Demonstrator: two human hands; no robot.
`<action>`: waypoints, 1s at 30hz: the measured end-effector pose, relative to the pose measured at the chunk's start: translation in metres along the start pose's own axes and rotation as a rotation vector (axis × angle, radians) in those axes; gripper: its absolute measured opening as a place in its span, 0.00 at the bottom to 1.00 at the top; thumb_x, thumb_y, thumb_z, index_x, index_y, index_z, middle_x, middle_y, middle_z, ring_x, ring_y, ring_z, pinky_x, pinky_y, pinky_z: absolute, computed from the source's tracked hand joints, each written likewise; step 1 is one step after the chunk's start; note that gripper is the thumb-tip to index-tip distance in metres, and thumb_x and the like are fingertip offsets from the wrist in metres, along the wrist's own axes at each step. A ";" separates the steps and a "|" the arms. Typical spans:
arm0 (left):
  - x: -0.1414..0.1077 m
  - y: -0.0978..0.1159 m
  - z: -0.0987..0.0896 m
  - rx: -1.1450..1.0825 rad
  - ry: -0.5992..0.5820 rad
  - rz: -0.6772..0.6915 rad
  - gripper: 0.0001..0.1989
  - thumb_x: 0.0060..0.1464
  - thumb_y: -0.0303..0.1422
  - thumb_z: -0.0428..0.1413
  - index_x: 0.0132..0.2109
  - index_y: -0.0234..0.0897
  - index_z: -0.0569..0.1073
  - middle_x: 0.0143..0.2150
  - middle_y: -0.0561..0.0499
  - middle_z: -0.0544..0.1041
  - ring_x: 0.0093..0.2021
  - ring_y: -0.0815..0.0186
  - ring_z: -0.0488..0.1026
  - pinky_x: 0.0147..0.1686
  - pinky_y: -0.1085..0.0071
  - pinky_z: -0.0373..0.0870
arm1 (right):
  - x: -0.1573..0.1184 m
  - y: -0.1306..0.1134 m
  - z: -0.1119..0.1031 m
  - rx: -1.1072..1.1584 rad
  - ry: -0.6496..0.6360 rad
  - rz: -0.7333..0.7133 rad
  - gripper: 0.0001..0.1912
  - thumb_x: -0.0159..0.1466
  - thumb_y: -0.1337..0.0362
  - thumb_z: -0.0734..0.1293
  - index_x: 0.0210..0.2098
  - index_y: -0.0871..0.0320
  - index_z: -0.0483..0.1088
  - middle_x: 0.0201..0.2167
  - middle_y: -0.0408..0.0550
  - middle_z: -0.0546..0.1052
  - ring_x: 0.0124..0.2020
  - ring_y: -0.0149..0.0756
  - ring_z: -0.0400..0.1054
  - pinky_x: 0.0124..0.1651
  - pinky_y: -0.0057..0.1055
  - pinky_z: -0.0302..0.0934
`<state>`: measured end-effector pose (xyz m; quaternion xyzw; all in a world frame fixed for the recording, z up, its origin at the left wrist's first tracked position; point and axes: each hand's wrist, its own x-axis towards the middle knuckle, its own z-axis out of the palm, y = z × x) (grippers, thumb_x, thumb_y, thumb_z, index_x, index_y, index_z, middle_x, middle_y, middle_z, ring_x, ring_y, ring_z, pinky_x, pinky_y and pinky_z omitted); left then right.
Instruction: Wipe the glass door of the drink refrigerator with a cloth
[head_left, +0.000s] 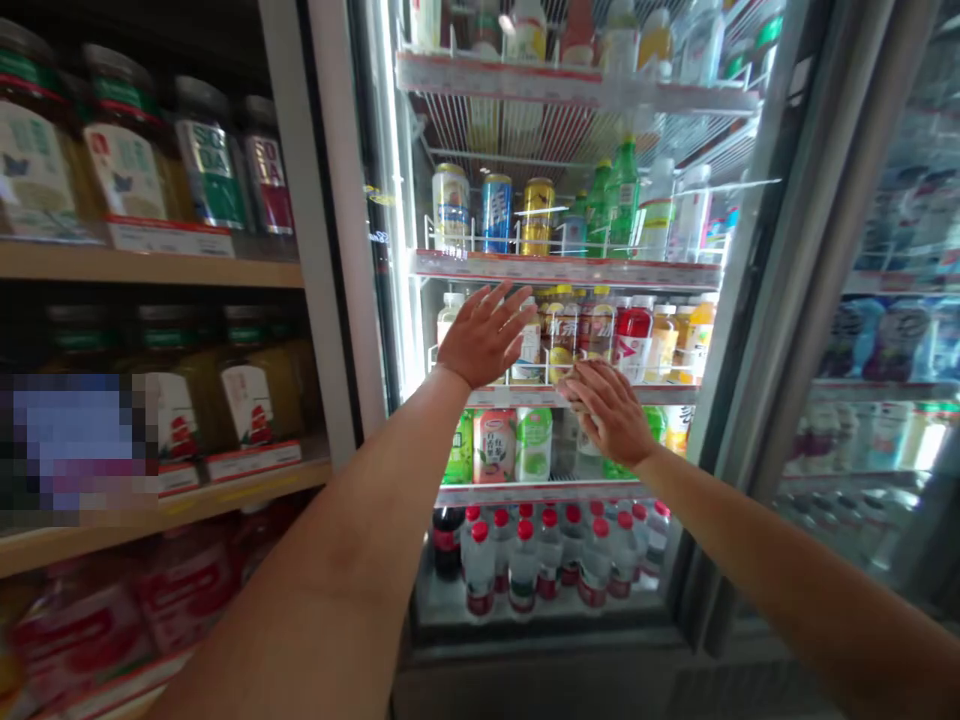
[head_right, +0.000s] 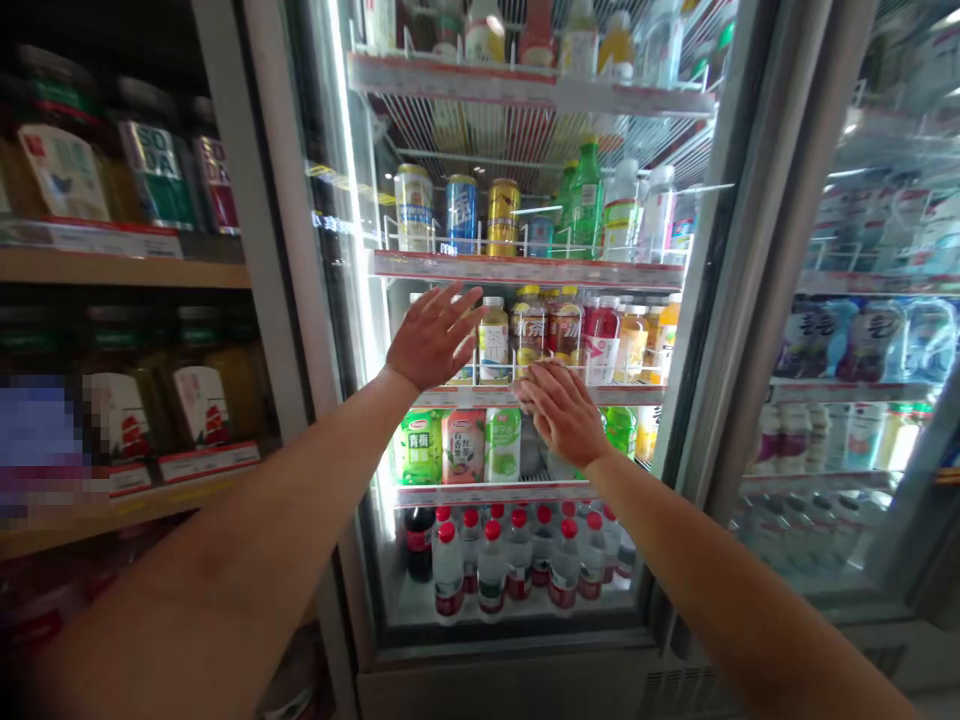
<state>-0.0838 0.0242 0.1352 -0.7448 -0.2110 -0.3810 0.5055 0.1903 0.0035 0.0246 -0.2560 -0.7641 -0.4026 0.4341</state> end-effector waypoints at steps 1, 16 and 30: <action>0.000 0.000 0.000 0.005 -0.001 0.002 0.24 0.66 0.31 0.51 0.68 0.42 0.66 0.72 0.48 0.64 0.75 0.55 0.52 0.73 0.50 0.52 | 0.004 0.003 -0.002 -0.010 -0.001 -0.008 0.30 0.67 0.68 0.63 0.68 0.51 0.59 0.68 0.53 0.67 0.72 0.50 0.54 0.72 0.56 0.54; 0.001 0.001 -0.002 0.012 -0.052 -0.028 0.24 0.67 0.32 0.51 0.68 0.41 0.66 0.72 0.48 0.63 0.75 0.56 0.51 0.73 0.52 0.50 | 0.034 0.009 -0.006 -0.096 0.063 0.035 0.25 0.69 0.67 0.62 0.65 0.53 0.64 0.67 0.52 0.69 0.71 0.47 0.56 0.72 0.53 0.51; 0.001 -0.001 0.000 -0.025 -0.046 -0.030 0.25 0.67 0.32 0.51 0.69 0.43 0.64 0.73 0.49 0.62 0.75 0.56 0.51 0.74 0.53 0.47 | -0.003 0.015 -0.009 -0.077 -0.065 -0.196 0.28 0.69 0.67 0.63 0.68 0.53 0.60 0.67 0.52 0.68 0.72 0.48 0.54 0.72 0.52 0.55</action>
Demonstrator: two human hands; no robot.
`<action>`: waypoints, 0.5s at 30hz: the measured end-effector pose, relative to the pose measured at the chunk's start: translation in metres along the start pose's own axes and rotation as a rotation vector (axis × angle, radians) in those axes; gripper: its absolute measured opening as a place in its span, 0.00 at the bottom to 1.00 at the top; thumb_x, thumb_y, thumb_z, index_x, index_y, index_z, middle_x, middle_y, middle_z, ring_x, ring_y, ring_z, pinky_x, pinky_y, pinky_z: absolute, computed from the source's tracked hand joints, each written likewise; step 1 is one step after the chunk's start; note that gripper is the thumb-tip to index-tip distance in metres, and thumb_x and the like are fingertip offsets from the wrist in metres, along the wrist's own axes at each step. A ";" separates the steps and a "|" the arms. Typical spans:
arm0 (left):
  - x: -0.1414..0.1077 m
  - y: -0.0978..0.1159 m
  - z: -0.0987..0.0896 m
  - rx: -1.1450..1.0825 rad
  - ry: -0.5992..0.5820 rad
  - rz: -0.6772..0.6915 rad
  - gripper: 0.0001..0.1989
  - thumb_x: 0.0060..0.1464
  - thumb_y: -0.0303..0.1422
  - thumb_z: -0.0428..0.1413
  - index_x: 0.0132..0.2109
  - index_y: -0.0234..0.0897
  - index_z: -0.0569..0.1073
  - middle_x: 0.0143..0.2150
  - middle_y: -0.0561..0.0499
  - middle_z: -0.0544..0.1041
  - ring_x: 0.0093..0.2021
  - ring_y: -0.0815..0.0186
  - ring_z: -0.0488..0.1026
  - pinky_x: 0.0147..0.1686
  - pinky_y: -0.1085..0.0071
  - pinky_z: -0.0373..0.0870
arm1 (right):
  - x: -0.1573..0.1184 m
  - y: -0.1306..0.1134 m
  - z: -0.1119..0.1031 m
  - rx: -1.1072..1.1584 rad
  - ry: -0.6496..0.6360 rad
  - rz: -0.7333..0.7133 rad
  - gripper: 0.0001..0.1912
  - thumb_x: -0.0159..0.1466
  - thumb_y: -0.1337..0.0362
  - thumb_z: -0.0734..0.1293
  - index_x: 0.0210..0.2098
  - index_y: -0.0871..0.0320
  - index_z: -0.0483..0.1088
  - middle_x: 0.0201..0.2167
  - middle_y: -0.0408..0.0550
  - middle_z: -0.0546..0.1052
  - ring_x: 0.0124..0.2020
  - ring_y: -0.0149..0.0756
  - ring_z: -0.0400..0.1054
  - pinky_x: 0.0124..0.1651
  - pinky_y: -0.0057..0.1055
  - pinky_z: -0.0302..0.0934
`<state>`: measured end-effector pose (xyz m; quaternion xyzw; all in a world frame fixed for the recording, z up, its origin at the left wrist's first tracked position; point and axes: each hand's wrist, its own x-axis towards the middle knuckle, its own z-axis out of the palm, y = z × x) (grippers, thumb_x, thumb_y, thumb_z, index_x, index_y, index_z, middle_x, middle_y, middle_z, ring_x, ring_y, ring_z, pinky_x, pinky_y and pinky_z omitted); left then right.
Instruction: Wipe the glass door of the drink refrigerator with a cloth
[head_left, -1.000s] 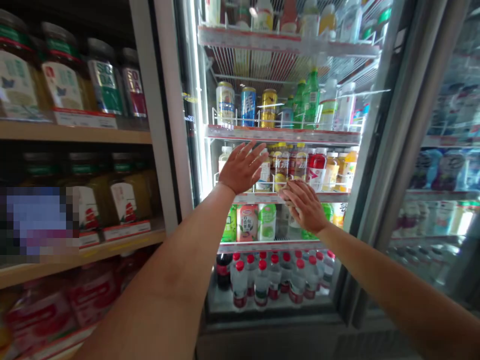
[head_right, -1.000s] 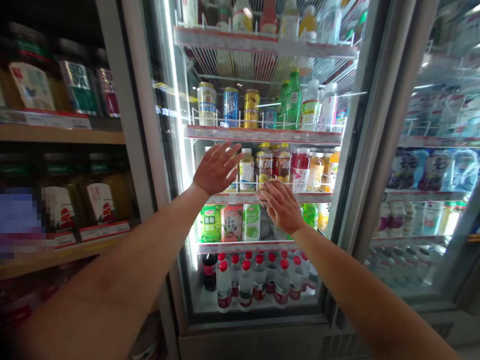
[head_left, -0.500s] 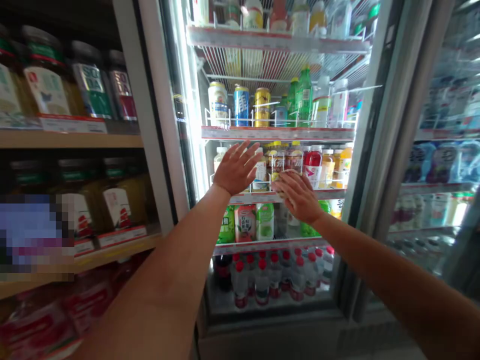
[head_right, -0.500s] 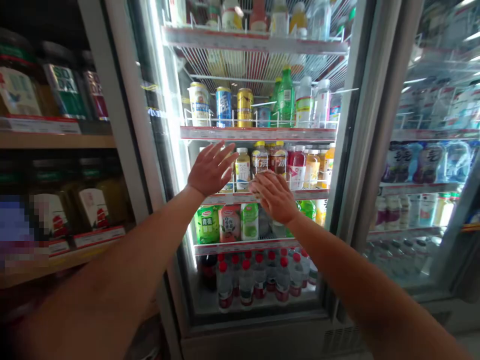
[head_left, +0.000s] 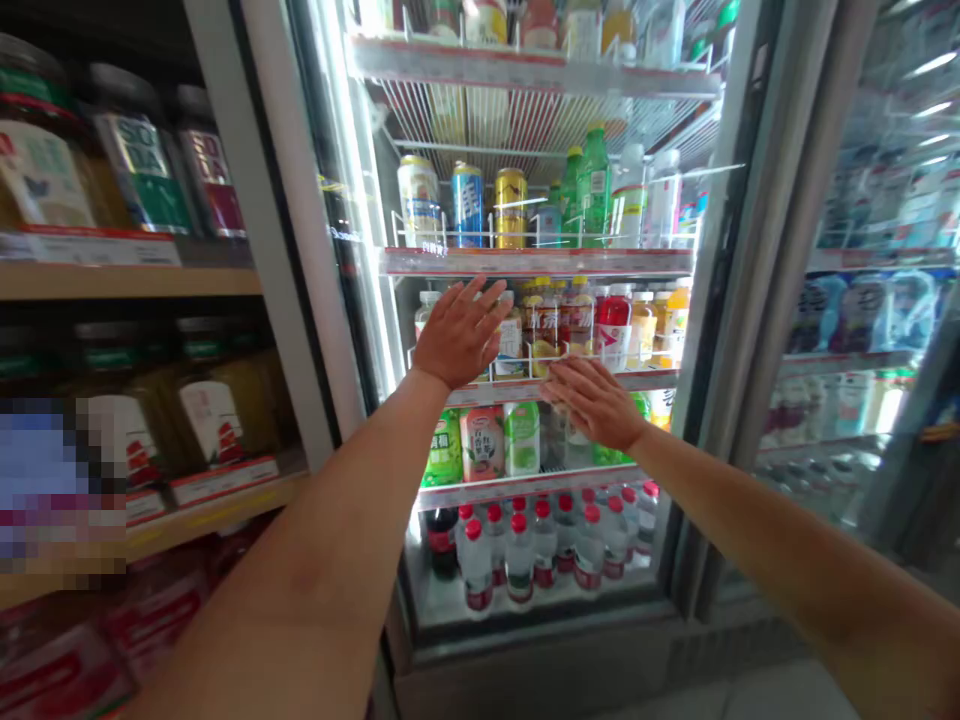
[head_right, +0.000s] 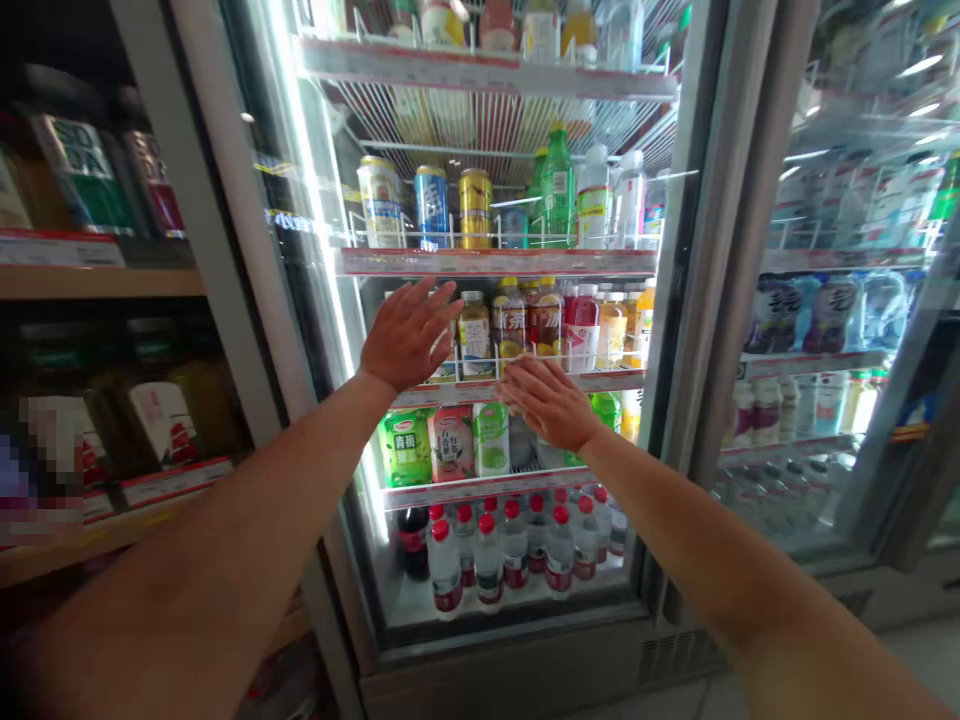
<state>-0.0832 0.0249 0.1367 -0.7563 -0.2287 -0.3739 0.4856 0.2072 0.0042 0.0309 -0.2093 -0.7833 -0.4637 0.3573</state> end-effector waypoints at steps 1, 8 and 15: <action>0.000 0.000 0.000 -0.002 -0.001 -0.002 0.25 0.67 0.32 0.51 0.69 0.43 0.64 0.73 0.49 0.62 0.75 0.56 0.50 0.74 0.53 0.47 | -0.004 0.009 -0.004 -0.021 0.042 0.084 0.28 0.69 0.67 0.63 0.68 0.52 0.60 0.67 0.52 0.68 0.72 0.48 0.54 0.72 0.53 0.55; 0.000 -0.002 0.004 0.047 0.046 0.016 0.24 0.67 0.34 0.50 0.68 0.44 0.66 0.72 0.51 0.63 0.74 0.56 0.53 0.72 0.52 0.53 | -0.074 0.007 -0.013 -0.111 0.127 0.334 0.30 0.68 0.70 0.64 0.69 0.55 0.59 0.69 0.58 0.64 0.73 0.53 0.51 0.70 0.58 0.57; 0.001 0.000 0.005 0.009 -0.006 -0.013 0.24 0.68 0.35 0.48 0.69 0.45 0.64 0.74 0.52 0.60 0.76 0.58 0.49 0.73 0.51 0.49 | -0.125 0.010 -0.029 -0.149 0.004 0.493 0.25 0.71 0.66 0.62 0.67 0.54 0.64 0.69 0.57 0.66 0.72 0.50 0.55 0.69 0.55 0.59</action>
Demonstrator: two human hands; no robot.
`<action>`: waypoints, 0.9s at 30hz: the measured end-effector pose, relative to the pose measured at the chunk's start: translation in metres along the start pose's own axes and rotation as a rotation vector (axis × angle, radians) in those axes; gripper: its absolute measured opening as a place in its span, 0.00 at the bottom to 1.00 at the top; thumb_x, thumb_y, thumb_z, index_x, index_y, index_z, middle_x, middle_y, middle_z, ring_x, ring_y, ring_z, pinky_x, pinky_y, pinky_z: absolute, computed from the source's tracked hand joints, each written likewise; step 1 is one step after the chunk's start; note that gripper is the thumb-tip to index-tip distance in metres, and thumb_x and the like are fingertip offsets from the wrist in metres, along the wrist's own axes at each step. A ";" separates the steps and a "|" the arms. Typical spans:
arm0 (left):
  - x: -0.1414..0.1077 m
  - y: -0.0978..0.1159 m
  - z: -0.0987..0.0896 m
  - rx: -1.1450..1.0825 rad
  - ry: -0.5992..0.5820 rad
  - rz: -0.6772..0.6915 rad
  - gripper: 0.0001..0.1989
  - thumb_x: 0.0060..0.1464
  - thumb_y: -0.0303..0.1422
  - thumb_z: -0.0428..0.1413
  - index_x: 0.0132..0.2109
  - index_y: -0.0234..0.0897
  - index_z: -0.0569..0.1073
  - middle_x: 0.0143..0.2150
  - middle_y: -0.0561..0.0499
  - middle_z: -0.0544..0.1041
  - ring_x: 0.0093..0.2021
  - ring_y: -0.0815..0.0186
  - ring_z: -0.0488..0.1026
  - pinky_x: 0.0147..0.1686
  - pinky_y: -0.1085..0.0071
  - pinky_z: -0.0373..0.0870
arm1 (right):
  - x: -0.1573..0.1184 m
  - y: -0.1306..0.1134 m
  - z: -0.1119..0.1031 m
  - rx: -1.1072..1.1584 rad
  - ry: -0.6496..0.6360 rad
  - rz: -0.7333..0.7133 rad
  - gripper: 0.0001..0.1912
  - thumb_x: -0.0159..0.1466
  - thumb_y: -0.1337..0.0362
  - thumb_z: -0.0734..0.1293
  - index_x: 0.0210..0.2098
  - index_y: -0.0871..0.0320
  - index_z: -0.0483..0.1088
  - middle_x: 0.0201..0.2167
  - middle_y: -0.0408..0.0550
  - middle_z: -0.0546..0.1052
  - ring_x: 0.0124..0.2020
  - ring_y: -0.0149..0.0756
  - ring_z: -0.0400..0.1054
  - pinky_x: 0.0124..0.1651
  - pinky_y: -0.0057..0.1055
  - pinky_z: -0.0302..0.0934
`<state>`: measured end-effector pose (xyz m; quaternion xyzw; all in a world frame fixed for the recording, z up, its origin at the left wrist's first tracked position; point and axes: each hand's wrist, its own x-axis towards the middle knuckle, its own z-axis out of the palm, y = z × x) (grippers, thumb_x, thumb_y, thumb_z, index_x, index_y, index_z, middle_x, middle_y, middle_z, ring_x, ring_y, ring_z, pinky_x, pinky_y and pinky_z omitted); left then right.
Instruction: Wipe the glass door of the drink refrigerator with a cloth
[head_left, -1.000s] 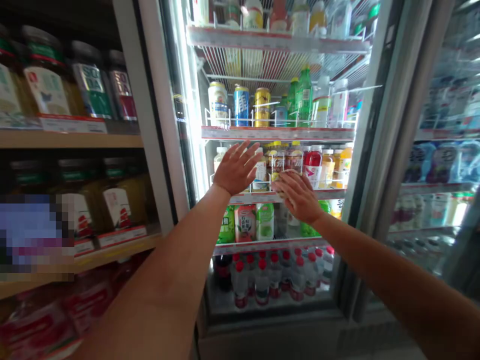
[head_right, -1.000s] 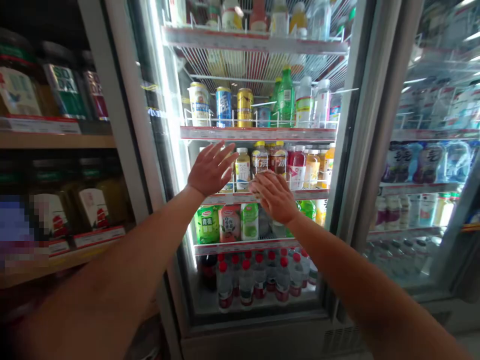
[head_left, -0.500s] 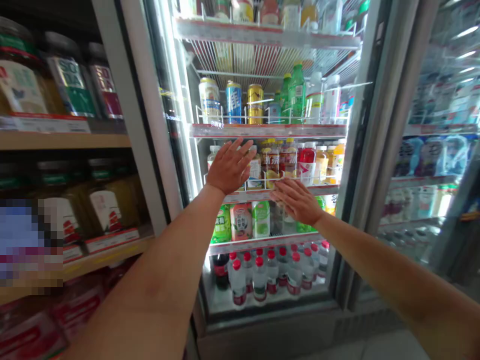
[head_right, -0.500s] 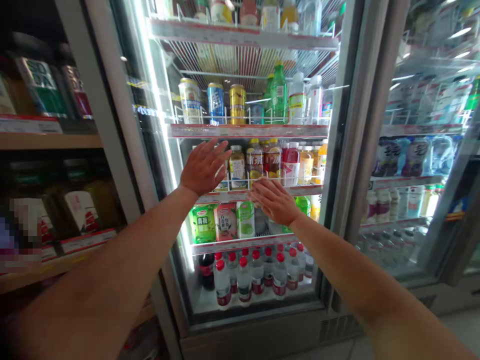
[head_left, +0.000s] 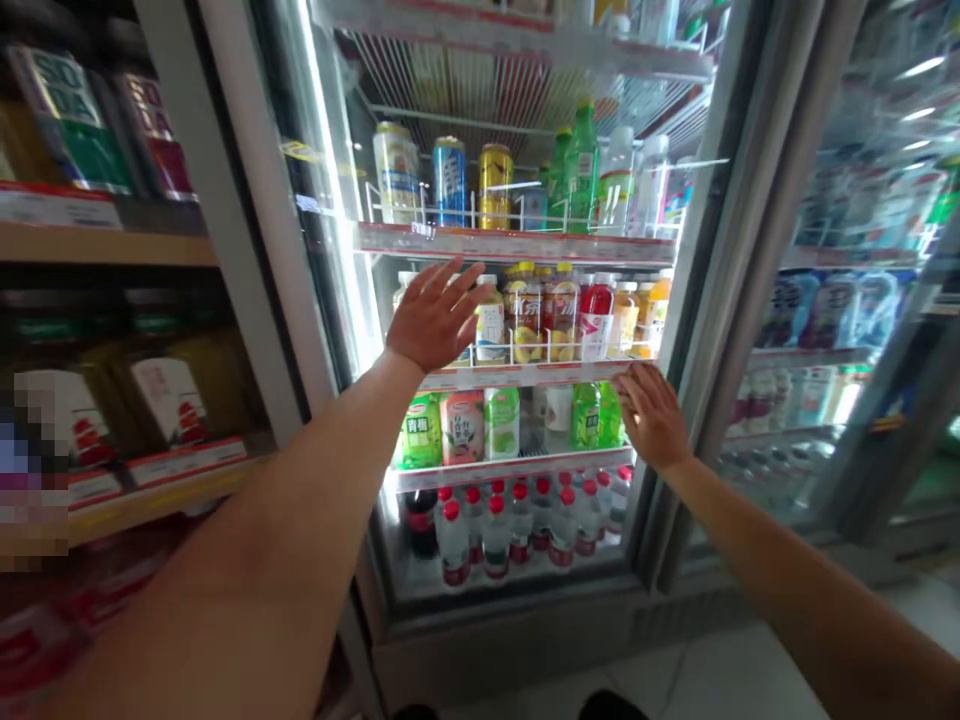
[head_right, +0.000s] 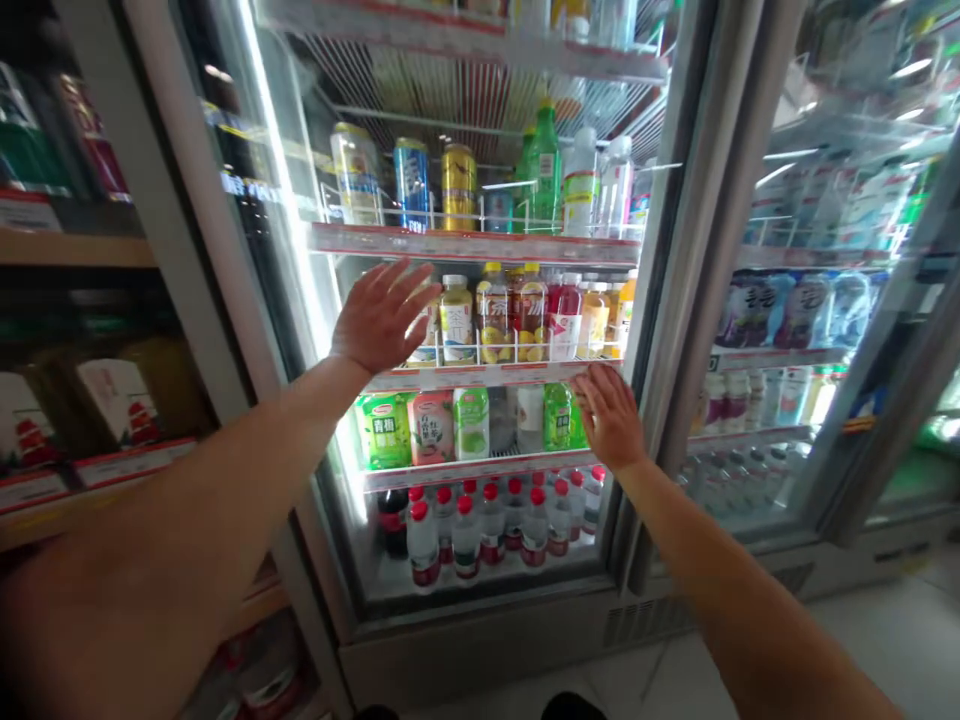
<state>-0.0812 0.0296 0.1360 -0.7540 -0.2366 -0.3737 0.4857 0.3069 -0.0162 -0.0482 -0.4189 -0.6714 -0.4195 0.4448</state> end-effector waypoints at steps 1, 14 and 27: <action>-0.004 0.003 0.000 -0.010 0.002 -0.032 0.25 0.68 0.35 0.48 0.69 0.45 0.63 0.74 0.51 0.59 0.76 0.58 0.48 0.73 0.50 0.49 | 0.003 0.004 0.000 0.009 0.049 0.076 0.25 0.71 0.66 0.61 0.67 0.55 0.63 0.69 0.57 0.65 0.72 0.51 0.55 0.69 0.56 0.59; -0.062 0.046 0.008 -0.071 -0.042 -0.245 0.27 0.67 0.33 0.47 0.72 0.47 0.60 0.75 0.58 0.56 0.77 0.59 0.41 0.76 0.47 0.35 | 0.025 -0.010 0.017 0.246 0.243 0.290 0.25 0.73 0.63 0.59 0.69 0.54 0.62 0.70 0.59 0.62 0.73 0.51 0.52 0.71 0.61 0.54; -0.105 0.078 0.018 0.104 0.085 -0.284 0.30 0.66 0.32 0.52 0.72 0.38 0.60 0.74 0.43 0.57 0.77 0.54 0.37 0.75 0.47 0.38 | 0.054 -0.065 0.024 0.248 0.214 0.088 0.30 0.71 0.68 0.60 0.72 0.50 0.56 0.72 0.55 0.60 0.74 0.52 0.50 0.70 0.63 0.55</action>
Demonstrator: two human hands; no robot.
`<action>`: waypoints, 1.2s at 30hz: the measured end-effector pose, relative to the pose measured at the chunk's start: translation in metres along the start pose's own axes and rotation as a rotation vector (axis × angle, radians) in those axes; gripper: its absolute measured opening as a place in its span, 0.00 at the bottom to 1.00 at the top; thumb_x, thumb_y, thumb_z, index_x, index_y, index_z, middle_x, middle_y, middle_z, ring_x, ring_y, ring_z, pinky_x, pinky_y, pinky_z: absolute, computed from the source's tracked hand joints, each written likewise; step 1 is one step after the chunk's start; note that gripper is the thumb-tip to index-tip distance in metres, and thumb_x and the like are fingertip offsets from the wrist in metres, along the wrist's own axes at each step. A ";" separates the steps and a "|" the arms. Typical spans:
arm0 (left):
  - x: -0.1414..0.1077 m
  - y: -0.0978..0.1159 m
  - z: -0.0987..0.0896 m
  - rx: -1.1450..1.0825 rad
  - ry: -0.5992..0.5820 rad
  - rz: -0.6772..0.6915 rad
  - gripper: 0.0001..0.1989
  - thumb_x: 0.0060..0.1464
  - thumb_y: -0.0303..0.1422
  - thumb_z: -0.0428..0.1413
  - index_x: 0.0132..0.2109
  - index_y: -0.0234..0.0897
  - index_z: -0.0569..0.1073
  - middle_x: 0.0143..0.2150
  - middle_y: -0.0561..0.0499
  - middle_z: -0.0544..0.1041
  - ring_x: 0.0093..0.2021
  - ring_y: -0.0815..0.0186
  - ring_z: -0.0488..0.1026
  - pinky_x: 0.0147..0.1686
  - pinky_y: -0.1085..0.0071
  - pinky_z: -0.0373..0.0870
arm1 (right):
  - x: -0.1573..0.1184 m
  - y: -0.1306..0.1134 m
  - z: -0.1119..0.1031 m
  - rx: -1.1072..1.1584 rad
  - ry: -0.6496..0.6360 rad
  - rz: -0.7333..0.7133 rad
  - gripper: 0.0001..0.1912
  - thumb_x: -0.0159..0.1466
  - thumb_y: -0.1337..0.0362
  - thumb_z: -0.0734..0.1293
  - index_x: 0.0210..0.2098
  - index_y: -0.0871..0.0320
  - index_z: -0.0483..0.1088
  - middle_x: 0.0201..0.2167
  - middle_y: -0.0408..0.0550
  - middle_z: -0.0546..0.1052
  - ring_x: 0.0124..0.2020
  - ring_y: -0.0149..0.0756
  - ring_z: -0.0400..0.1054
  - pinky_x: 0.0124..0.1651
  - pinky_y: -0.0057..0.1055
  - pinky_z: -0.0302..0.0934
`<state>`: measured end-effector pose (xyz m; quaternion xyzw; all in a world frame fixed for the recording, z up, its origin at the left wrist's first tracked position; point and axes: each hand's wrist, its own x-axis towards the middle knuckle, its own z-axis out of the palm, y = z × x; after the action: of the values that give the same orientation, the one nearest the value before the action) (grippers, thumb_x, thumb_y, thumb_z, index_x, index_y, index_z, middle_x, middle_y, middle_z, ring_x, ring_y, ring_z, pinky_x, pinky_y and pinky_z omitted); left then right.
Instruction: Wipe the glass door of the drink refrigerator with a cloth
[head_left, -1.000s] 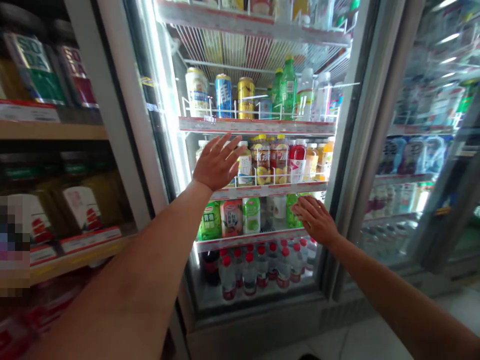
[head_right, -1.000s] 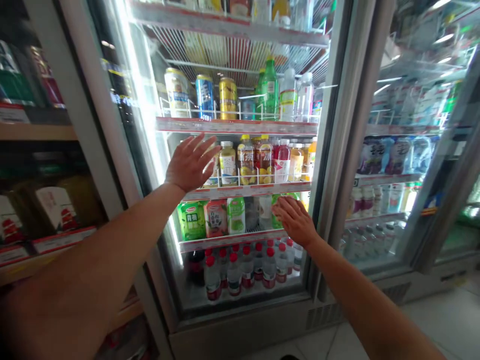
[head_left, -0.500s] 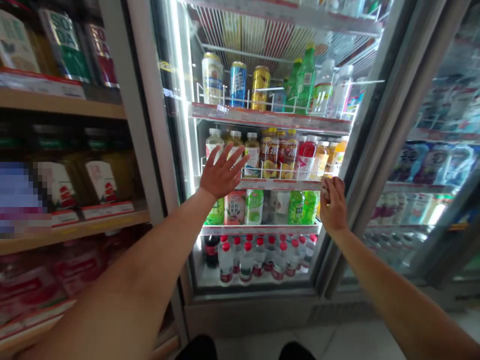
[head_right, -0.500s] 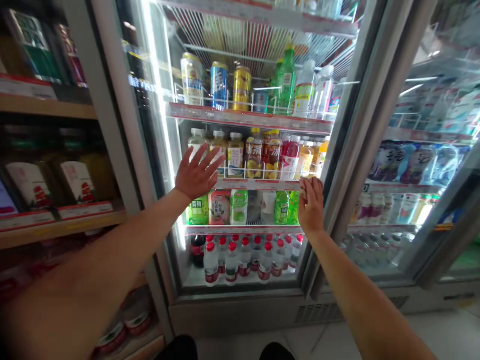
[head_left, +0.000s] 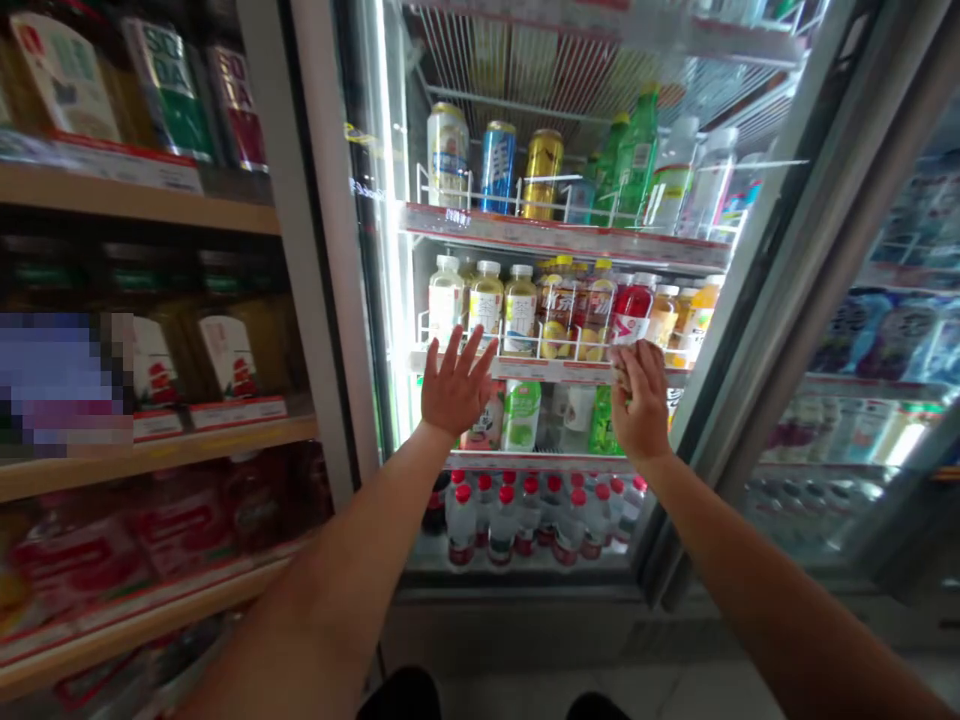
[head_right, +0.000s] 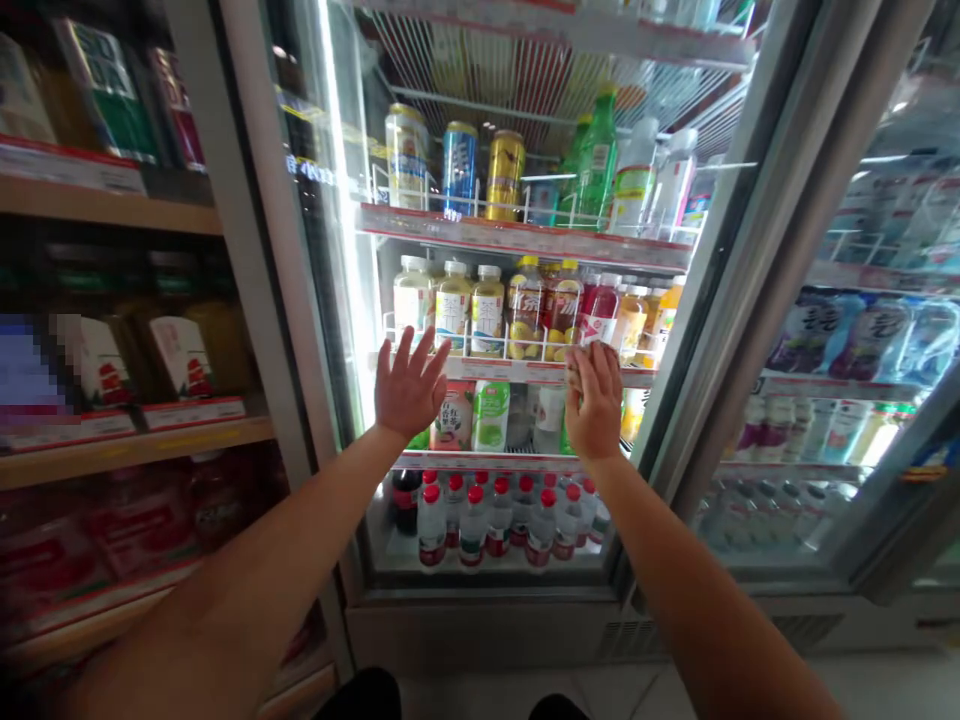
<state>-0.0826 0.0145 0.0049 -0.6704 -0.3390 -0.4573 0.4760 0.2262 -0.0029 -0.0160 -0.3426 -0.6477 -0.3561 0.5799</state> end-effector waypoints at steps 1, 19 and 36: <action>0.000 0.000 0.000 -0.008 -0.003 -0.005 0.29 0.66 0.32 0.52 0.72 0.38 0.60 0.74 0.43 0.57 0.77 0.55 0.38 0.75 0.48 0.38 | -0.001 -0.009 0.005 0.010 0.008 0.001 0.31 0.71 0.69 0.60 0.72 0.51 0.55 0.72 0.55 0.59 0.75 0.52 0.48 0.70 0.63 0.55; -0.055 -0.040 -0.019 0.022 -0.056 0.001 0.36 0.65 0.31 0.55 0.76 0.48 0.51 0.72 0.48 0.61 0.75 0.56 0.48 0.76 0.51 0.39 | -0.023 -0.127 0.076 0.151 -0.288 -0.409 0.24 0.70 0.67 0.63 0.65 0.52 0.66 0.64 0.47 0.73 0.70 0.45 0.59 0.71 0.50 0.57; -0.057 -0.039 -0.017 0.015 0.023 -0.157 0.40 0.67 0.31 0.51 0.77 0.39 0.39 0.74 0.45 0.56 0.76 0.54 0.42 0.75 0.48 0.43 | 0.062 -0.170 0.110 0.141 -0.103 -0.211 0.27 0.71 0.70 0.58 0.68 0.53 0.62 0.67 0.48 0.69 0.73 0.41 0.52 0.75 0.48 0.50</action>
<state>-0.1427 0.0101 -0.0339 -0.6327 -0.3886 -0.4984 0.4476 0.0189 0.0068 0.0265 -0.2490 -0.7325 -0.3505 0.5278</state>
